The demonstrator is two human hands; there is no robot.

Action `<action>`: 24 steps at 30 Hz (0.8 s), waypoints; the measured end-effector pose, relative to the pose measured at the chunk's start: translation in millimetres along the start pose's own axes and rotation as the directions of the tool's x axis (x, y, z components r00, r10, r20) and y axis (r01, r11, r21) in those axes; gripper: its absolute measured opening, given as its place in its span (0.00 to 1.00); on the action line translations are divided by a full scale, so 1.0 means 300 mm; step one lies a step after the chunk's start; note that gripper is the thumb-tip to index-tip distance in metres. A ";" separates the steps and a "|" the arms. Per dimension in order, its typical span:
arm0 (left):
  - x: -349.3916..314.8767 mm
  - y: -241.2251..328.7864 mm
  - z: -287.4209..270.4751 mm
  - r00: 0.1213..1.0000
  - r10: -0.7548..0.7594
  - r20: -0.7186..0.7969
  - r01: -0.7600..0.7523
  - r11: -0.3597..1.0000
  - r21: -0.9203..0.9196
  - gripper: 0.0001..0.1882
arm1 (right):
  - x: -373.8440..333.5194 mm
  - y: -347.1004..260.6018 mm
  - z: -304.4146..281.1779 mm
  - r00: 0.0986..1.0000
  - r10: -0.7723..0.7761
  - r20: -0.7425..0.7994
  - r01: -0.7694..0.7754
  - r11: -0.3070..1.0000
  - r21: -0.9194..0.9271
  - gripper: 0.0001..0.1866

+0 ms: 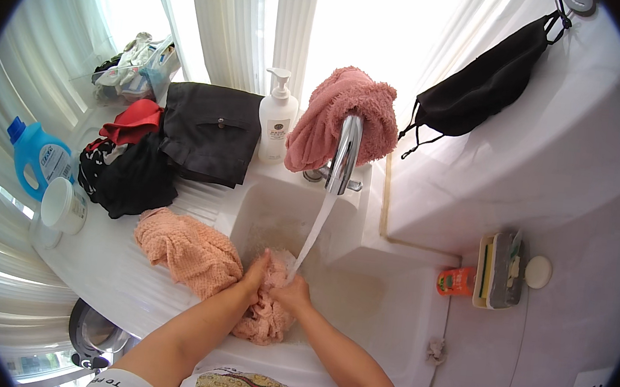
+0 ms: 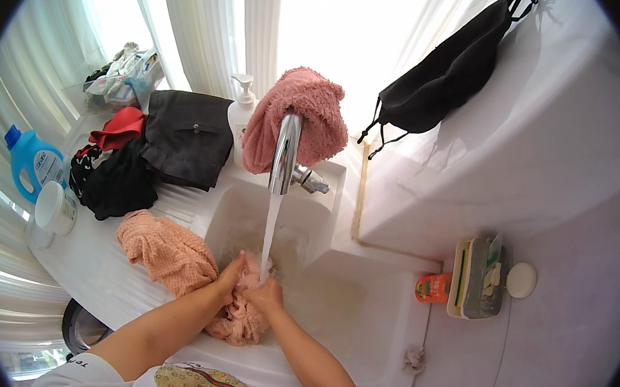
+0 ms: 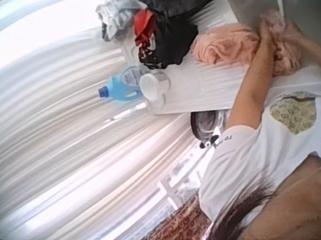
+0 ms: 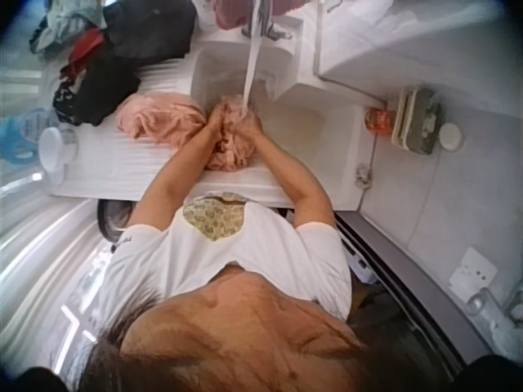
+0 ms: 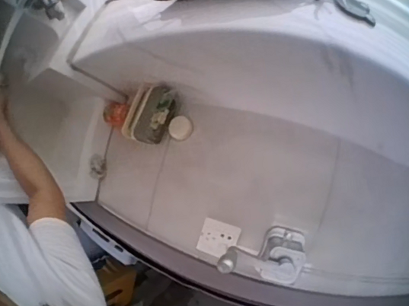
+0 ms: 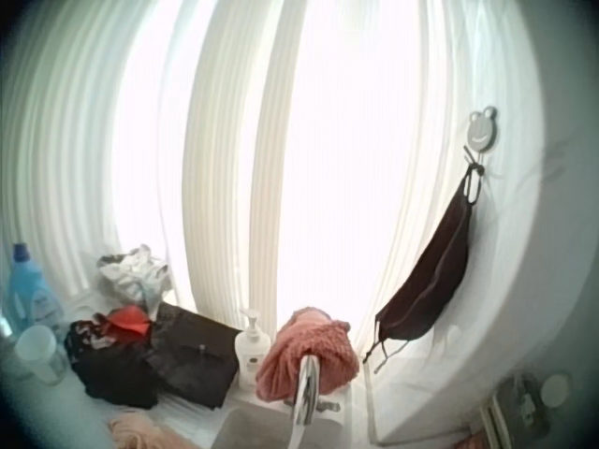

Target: The person hand-washes a pink cloth in a sink, scrubs the cloth with their hands under running water, and wrings it out.

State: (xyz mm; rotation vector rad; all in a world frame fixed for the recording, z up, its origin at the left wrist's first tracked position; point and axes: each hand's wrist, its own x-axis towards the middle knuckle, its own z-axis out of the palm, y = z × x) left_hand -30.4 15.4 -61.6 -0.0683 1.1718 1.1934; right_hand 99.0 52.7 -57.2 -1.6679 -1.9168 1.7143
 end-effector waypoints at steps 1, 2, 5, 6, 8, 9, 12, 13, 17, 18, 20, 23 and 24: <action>0.051 -0.022 -0.059 0.972 -0.054 0.227 0.091 0.984 -0.153 0.30 | -0.031 -0.054 -0.011 0.990 -0.140 0.034 0.142 0.989 -0.040 0.26; 0.140 -0.055 -0.163 0.895 -0.065 0.442 0.206 0.938 -0.279 0.30 | -0.090 -0.146 -0.030 0.957 -0.277 0.081 0.283 0.956 -0.072 0.25; 0.015 0.009 -0.023 0.894 -0.091 0.438 0.225 0.938 -0.264 0.29 | -0.152 -0.140 -0.079 0.794 -0.608 -0.009 0.601 0.788 -0.132 0.27; -0.035 0.036 0.030 0.889 -0.019 0.457 0.169 0.942 -0.290 0.28 | -0.165 -0.126 -0.081 0.709 -0.703 -0.056 0.689 0.707 -0.157 0.28; -0.081 0.046 0.039 0.870 0.032 0.491 0.155 0.930 -0.334 0.26 | -0.216 -0.142 -0.080 0.660 -0.706 -0.256 0.613 0.704 -0.360 0.33; -0.100 0.048 0.054 0.881 0.007 0.473 0.172 0.927 -0.333 0.25 | -0.237 -0.144 -0.085 0.614 -0.706 -0.352 0.548 0.702 -0.454 0.35; -0.127 0.046 0.075 0.881 -0.064 0.468 0.238 0.916 -0.323 0.23 | -0.248 -0.144 -0.046 0.675 -0.678 -0.292 0.541 0.723 -0.429 0.38; -0.120 0.037 0.054 0.861 -0.082 0.501 0.270 0.910 -0.315 0.22 | -0.247 -0.146 -0.024 0.662 -0.680 -0.315 0.535 0.723 -0.437 0.36; -0.105 0.015 0.042 0.946 -0.062 0.318 0.143 0.961 -0.237 0.20 | -0.205 -0.130 0.017 0.643 -0.651 -0.403 0.565 0.759 -0.324 0.27; -0.099 0.007 0.039 0.949 -0.042 0.312 0.125 0.960 -0.251 0.19 | -0.188 -0.121 0.016 0.648 -0.632 -0.425 0.581 0.771 -0.261 0.25; -0.091 -0.009 0.032 0.954 -0.002 0.299 0.089 0.956 -0.279 0.18 | -0.158 -0.097 0.021 0.656 -0.623 -0.427 0.538 0.782 -0.314 0.21; -0.110 -0.013 0.055 0.969 -0.041 0.242 0.109 0.956 -0.272 0.17 | -0.160 -0.103 0.014 0.719 -0.537 -0.441 0.488 0.842 -0.230 0.18; -0.097 -0.026 0.045 0.977 -0.012 0.214 0.062 0.972 -0.226 0.17 | -0.163 -0.112 0.011 0.746 -0.498 -0.443 0.474 0.864 -0.172 0.17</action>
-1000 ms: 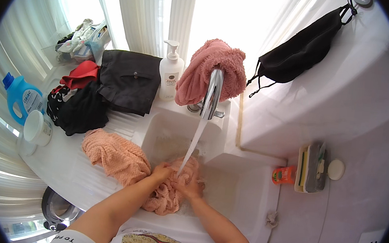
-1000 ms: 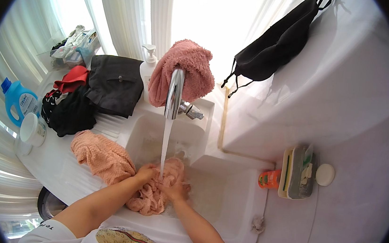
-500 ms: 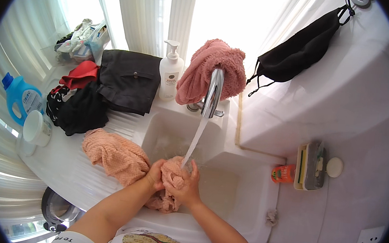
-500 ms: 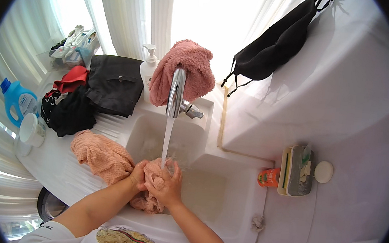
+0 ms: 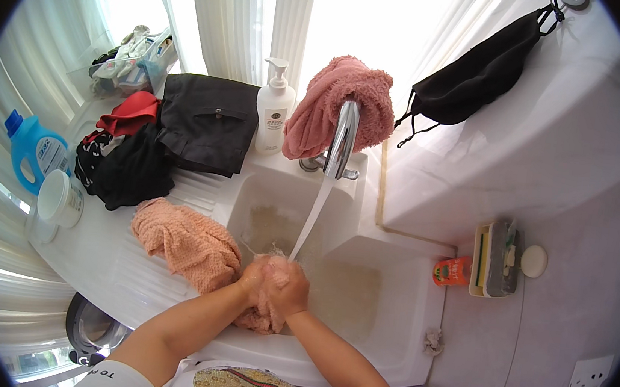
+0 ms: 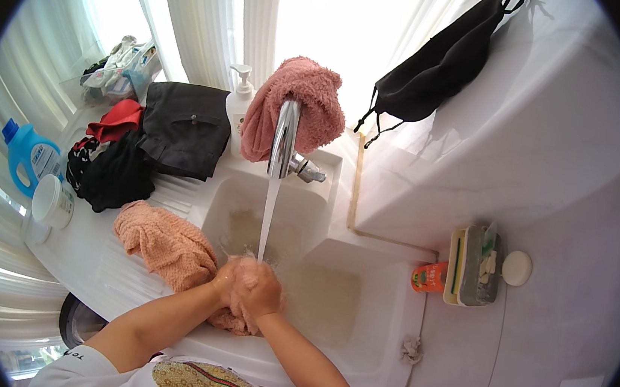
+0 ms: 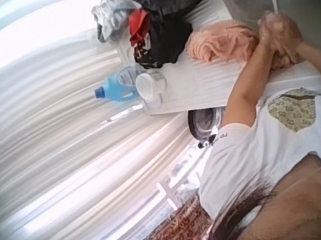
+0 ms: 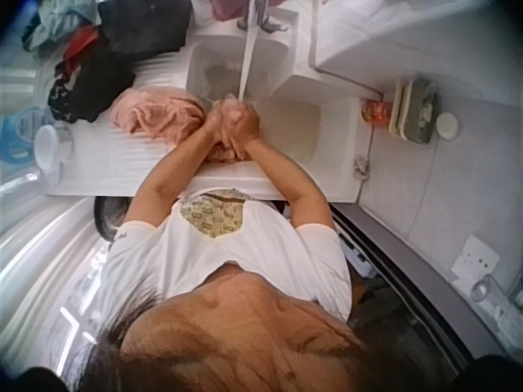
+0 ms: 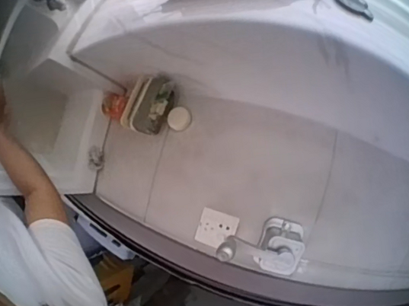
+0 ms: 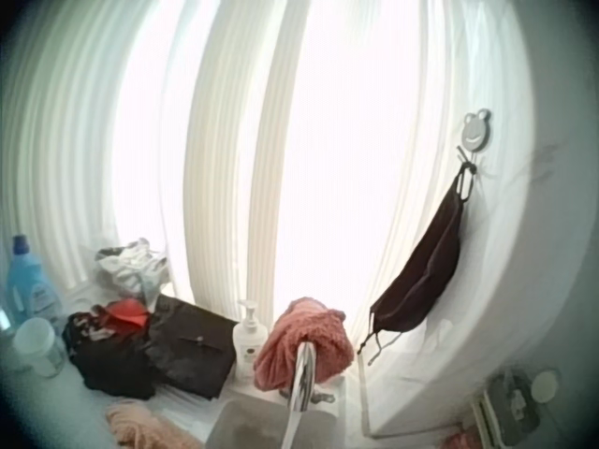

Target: The person hand-washes a pink cloth in a sink, scrubs the cloth with their hands under running water, and wrings it out.

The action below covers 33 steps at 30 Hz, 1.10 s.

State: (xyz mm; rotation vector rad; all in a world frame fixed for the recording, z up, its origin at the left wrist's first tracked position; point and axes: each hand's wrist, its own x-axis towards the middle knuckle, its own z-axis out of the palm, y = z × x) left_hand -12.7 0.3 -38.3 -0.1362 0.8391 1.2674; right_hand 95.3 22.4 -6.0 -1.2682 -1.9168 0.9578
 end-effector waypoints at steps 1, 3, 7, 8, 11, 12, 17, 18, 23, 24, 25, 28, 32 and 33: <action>0.025 -0.022 -0.032 0.999 0.037 -0.020 -0.036 0.998 0.057 0.17 | 0.001 -0.002 -0.001 1.000 0.022 0.007 -0.023 0.999 0.038 0.17; 0.091 -0.069 -0.111 0.987 0.134 -0.086 -0.112 0.969 0.219 0.16 | 0.006 -0.005 -0.007 0.998 0.066 0.021 -0.068 0.991 0.112 0.18; 0.093 -0.018 -0.060 0.940 0.332 -0.083 -0.096 0.488 0.867 0.17 | 0.100 0.095 -0.096 0.926 0.185 0.328 -0.192 0.981 -0.012 0.23; 0.051 0.008 -0.016 0.937 0.346 -0.039 -0.039 0.217 0.975 0.18 | 0.139 0.105 -0.134 0.884 0.244 0.398 -0.231 0.970 -0.083 0.26; 0.000 0.014 0.001 0.698 0.685 0.209 -0.091 -0.205 0.974 0.22 | 0.165 0.165 -0.215 0.850 0.420 0.319 -0.243 0.848 -0.471 0.37; -0.003 0.016 0.006 0.763 0.615 0.201 0.002 -0.313 0.950 0.24 | 0.159 0.181 -0.223 0.858 0.456 0.236 -0.237 0.759 -0.606 0.42; 0.033 -0.043 -0.057 0.956 0.287 0.069 0.172 -0.731 0.661 0.33 | 0.010 0.189 -0.146 0.713 0.315 0.626 0.242 0.728 -0.642 0.54; 0.041 -0.034 -0.041 0.963 0.269 0.022 0.187 -0.723 0.666 0.33 | 0.004 0.202 -0.134 0.693 0.313 0.649 0.253 0.738 -0.626 0.54; 0.127 -0.018 -0.158 0.937 0.323 0.135 -0.007 -0.369 0.930 0.37 | 0.133 0.384 -0.063 0.683 0.210 0.700 0.255 0.829 -0.498 0.54; 0.111 -0.015 -0.131 0.891 0.436 0.128 -0.029 -0.228 0.973 0.39 | 0.135 0.467 -0.050 0.706 0.120 0.698 0.226 0.896 -0.383 0.53; 0.074 -0.002 -0.092 0.830 0.551 0.091 -0.058 -0.077 0.995 0.41 | 0.133 0.414 -0.060 0.821 0.222 0.526 -0.001 0.922 -0.388 0.50; 0.056 0.000 -0.056 0.796 0.590 -0.134 -0.198 0.463 0.864 0.42 | 0.082 0.298 -0.047 0.875 0.482 0.047 -0.446 0.840 -0.310 0.43; 0.016 0.047 0.015 0.879 0.279 -0.387 -0.012 0.824 0.566 0.42 | 0.058 0.173 0.058 0.811 0.571 0.128 -0.525 0.807 -0.272 0.32; 0.016 0.059 0.007 0.905 0.183 -0.385 0.031 0.873 0.487 0.42 | 0.073 0.108 0.042 0.767 0.583 0.266 -0.550 0.812 -0.195 0.29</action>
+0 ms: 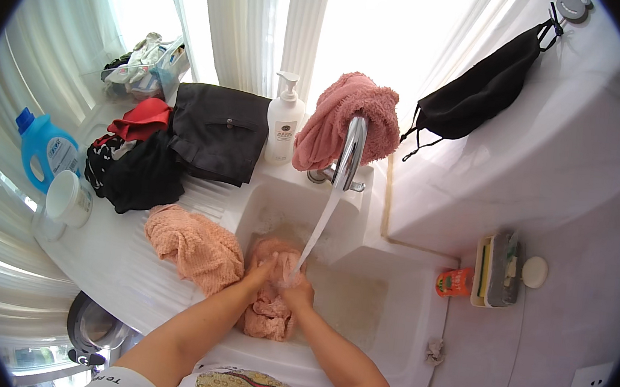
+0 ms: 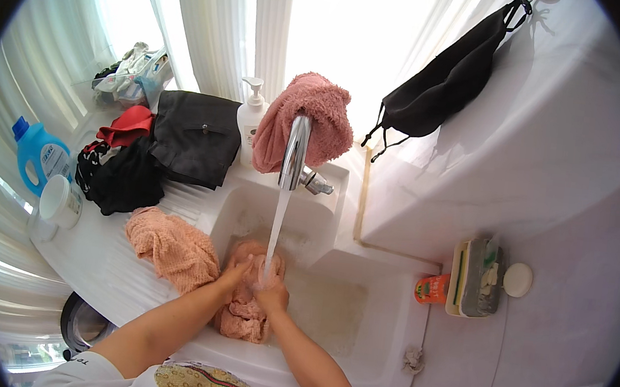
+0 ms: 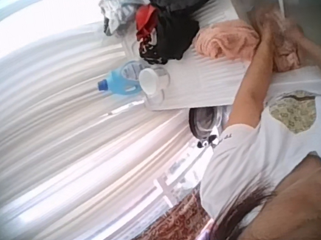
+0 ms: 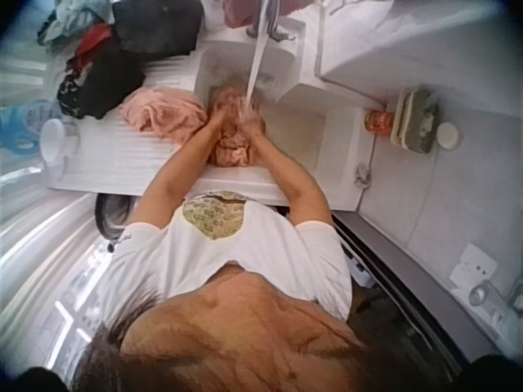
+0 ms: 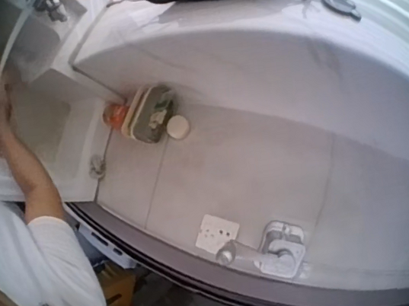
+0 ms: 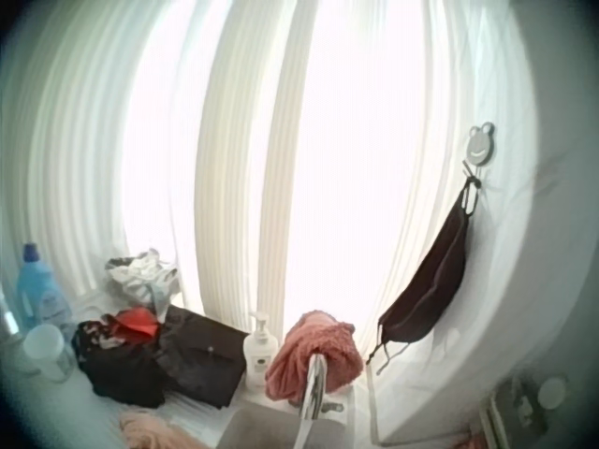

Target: The person hand-washes a pink cloth in a sink, scrubs the cloth with their hands under running water, and wrings it out.

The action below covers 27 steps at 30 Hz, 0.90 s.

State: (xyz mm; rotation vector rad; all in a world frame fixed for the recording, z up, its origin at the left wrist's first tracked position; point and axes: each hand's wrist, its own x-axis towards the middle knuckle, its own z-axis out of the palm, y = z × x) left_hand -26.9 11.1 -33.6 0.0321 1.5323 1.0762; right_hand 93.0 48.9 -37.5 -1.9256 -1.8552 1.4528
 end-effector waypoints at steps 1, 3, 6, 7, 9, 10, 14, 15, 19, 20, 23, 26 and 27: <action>0.057 -0.023 -0.041 0.990 -0.032 0.138 0.046 0.993 -0.105 0.42 | -0.031 -0.017 0.001 0.992 -0.126 0.029 0.125 0.992 0.018 0.27; 0.142 -0.081 -0.071 0.894 0.092 0.438 0.113 0.900 -0.420 0.35 | -0.090 -0.024 0.007 0.935 -0.346 0.073 0.342 0.938 0.057 0.24; 0.266 -0.159 -0.081 0.448 0.495 0.745 0.355 0.666 -0.656 0.23 | -0.160 -0.016 -0.067 0.802 -0.585 0.122 0.580 0.811 0.080 0.23; 0.216 -0.119 -0.040 0.229 0.624 0.748 0.409 0.635 -0.655 0.20 | -0.175 -0.007 -0.116 0.740 -0.653 0.159 0.652 0.755 0.070 0.23; 0.195 -0.118 -0.068 0.652 0.288 0.701 0.350 0.707 -0.615 0.20 | -0.193 0.008 -0.157 0.772 -0.631 0.074 0.621 0.775 0.119 0.29; 0.158 -0.091 -0.063 0.735 0.181 0.654 0.337 0.739 -0.584 0.21 | -0.197 0.015 -0.173 0.787 -0.616 0.027 0.607 0.782 0.139 0.31; -0.046 0.026 -0.008 0.818 0.102 0.567 0.269 0.803 -0.532 0.25 | -0.109 0.117 -0.161 0.859 -0.497 -0.119 0.484 0.716 0.503 0.42; -0.045 0.021 -0.019 0.816 0.044 0.577 0.311 0.808 -0.501 0.24 | -0.098 0.085 -0.180 0.846 -0.513 -0.146 0.530 0.783 0.325 0.43; 0.022 -0.054 -0.039 0.860 -0.041 0.508 0.272 0.880 -0.389 0.22 | -0.054 -0.191 -0.330 0.845 -0.462 -0.269 0.534 0.739 0.411 0.41; 0.051 -0.078 -0.040 0.888 -0.020 0.460 0.208 0.909 -0.362 0.21 | -0.013 -0.250 -0.359 0.824 -0.465 -0.324 0.567 0.662 0.491 0.41; 0.115 -0.115 -0.061 0.913 -0.029 0.407 0.195 0.907 -0.373 0.19 | 0.004 -0.426 -0.442 0.914 -0.330 -0.237 0.400 0.622 0.673 0.42; 0.080 -0.089 -0.035 0.952 -0.013 0.307 0.139 0.909 -0.392 0.18 | 0.051 -0.441 -0.452 0.889 -0.395 -0.231 0.441 0.608 0.660 0.41; 0.058 -0.076 -0.037 0.964 -0.023 0.264 0.124 0.920 -0.372 0.19 | 0.055 -0.428 -0.448 0.867 -0.455 -0.205 0.468 0.599 0.650 0.41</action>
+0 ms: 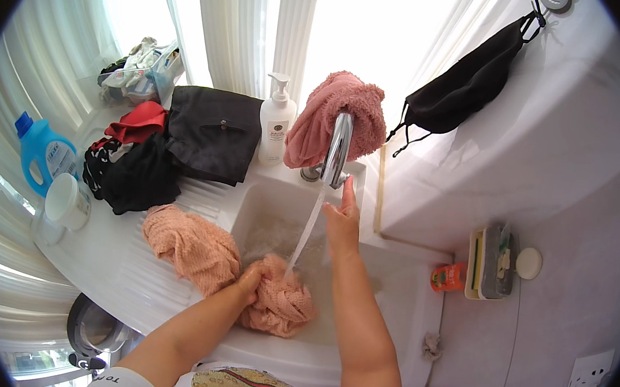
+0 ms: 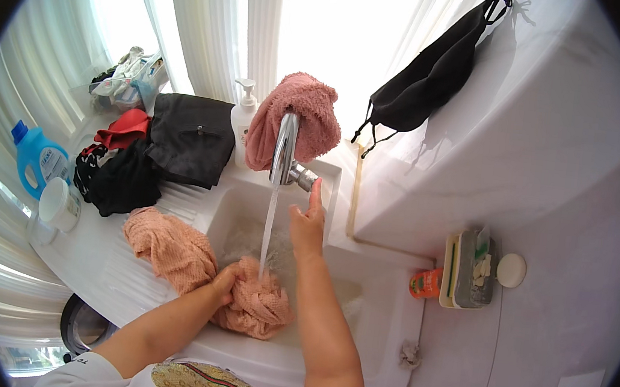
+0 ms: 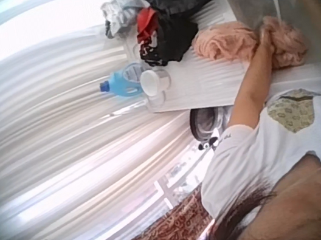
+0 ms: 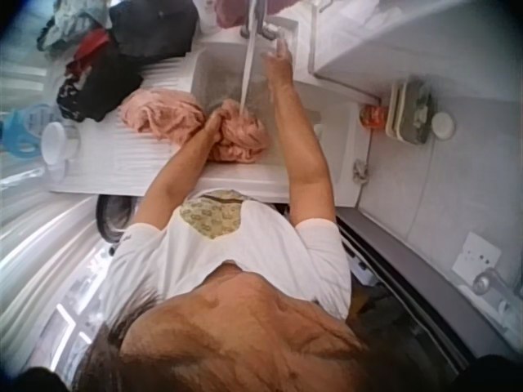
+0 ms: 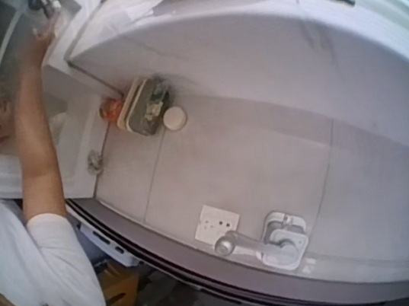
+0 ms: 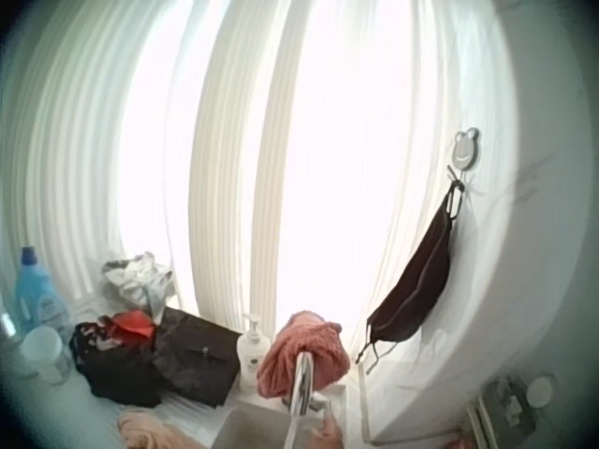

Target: The person hand-washes a pink cloth in a sink, scrubs the cloth with their hands under running water, and wrings it out.

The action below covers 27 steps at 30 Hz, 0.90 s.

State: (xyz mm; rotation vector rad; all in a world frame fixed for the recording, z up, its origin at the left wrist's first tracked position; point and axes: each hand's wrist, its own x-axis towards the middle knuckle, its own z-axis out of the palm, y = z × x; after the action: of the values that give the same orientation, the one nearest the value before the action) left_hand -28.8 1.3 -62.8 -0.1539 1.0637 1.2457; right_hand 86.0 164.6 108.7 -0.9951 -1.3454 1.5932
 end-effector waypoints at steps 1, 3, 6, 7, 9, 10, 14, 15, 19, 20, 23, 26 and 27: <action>-0.020 0.017 0.023 0.999 0.005 -0.038 -0.004 1.000 0.027 0.20 | -0.006 0.022 -0.019 0.998 -0.034 0.048 0.036 0.999 -0.034 0.41; -0.017 0.004 0.025 0.989 0.121 -0.080 -0.108 0.983 0.147 0.22 | -0.019 0.101 -0.067 0.985 -0.105 0.138 0.121 0.986 -0.112 0.40; 0.023 -0.027 -0.018 0.844 0.535 -0.037 -0.406 0.684 0.606 0.23 | -0.163 0.361 -0.083 0.960 -0.111 0.258 0.246 0.773 -0.585 0.39; 0.029 -0.040 -0.031 0.722 0.691 0.036 -0.422 0.399 0.814 0.23 | -0.270 0.405 -0.050 0.956 0.043 0.290 0.211 0.588 -0.781 0.40; 0.038 -0.059 -0.046 0.635 0.744 0.210 -0.281 -0.031 0.959 0.23 | -0.390 0.468 -0.034 0.936 0.233 0.264 0.191 0.296 -0.936 0.42; 0.042 -0.063 -0.046 0.679 0.691 0.248 -0.212 -0.140 0.967 0.23 | -0.404 0.504 -0.041 0.931 0.264 0.251 0.190 0.237 -0.953 0.43; 0.046 -0.064 -0.024 0.770 0.567 0.291 -0.137 -0.299 0.944 0.24 | -0.293 0.700 -0.096 0.968 0.248 0.041 -0.012 0.209 -0.978 0.50; 0.077 -0.052 -0.059 0.817 0.537 0.210 -0.220 -0.047 0.974 0.24 | -0.284 0.700 -0.071 0.973 0.229 0.036 -0.019 0.231 -0.973 0.47; 0.161 -0.041 -0.090 0.932 0.340 -0.125 -0.235 0.831 0.504 0.23 | -0.233 0.597 -0.016 0.925 0.381 -0.017 -0.258 0.592 -0.764 0.34; 0.145 -0.037 -0.064 0.941 0.259 -0.216 -0.193 0.939 0.284 0.23 | -0.225 0.549 -0.008 0.881 0.472 -0.005 -0.379 0.700 -0.606 0.30; 0.101 0.004 -0.045 0.998 0.064 0.027 -0.057 0.979 -0.194 0.21 | -0.286 0.352 0.060 0.865 0.457 0.208 -0.362 0.854 -0.373 0.20; 0.136 0.004 -0.117 0.927 0.073 0.368 0.068 0.931 -0.357 0.19 | -0.324 0.227 0.047 0.846 0.349 0.403 -0.198 0.907 -0.371 0.22; 0.102 0.011 -0.066 0.930 0.075 0.360 0.056 0.938 -0.341 0.19 | -0.332 0.246 0.013 0.855 0.286 0.434 -0.129 0.925 -0.357 0.23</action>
State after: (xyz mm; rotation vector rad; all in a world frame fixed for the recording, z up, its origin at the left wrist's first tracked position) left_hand -44.6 11.4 -94.2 -0.1758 0.5144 1.3990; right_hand 111.9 62.8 42.8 -0.9969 -1.9373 1.9148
